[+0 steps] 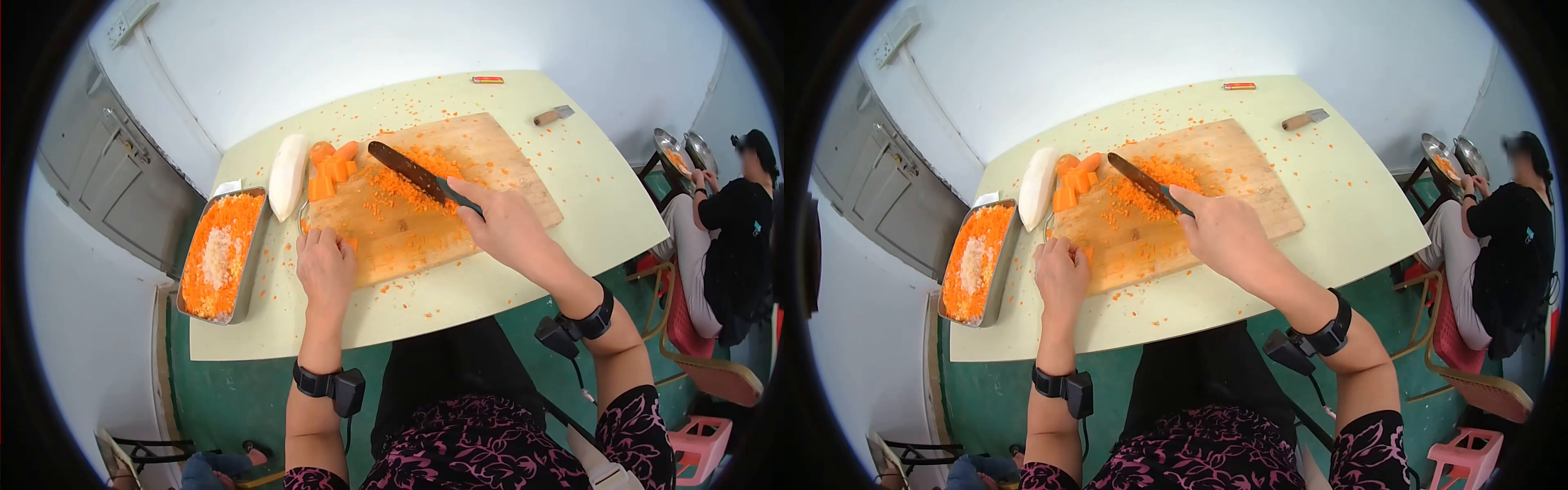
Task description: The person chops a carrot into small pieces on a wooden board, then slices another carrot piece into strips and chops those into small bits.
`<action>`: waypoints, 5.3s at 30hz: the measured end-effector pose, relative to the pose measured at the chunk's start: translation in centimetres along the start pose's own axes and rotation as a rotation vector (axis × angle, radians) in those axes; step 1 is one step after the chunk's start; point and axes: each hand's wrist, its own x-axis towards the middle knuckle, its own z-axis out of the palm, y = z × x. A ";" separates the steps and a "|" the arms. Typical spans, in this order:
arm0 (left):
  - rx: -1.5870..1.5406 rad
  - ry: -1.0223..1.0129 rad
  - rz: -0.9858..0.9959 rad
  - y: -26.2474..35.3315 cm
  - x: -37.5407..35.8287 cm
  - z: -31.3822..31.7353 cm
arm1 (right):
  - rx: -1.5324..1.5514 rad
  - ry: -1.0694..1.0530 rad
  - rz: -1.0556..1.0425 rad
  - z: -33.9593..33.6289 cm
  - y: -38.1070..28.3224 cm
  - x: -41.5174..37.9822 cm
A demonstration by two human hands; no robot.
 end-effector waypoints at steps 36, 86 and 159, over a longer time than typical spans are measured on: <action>0.013 -0.005 -0.003 0.1 0.1 0.0 | -0.034 0.076 -0.052 0.5 -1.3 -0.8; 0.016 -0.203 0.076 -2.0 5.5 -0.1 | 0.710 0.086 0.142 4.4 5.4 0.4; -0.276 -0.096 0.378 1.1 -1.4 -1.0 | 0.233 -0.323 0.283 -1.5 -1.9 -1.7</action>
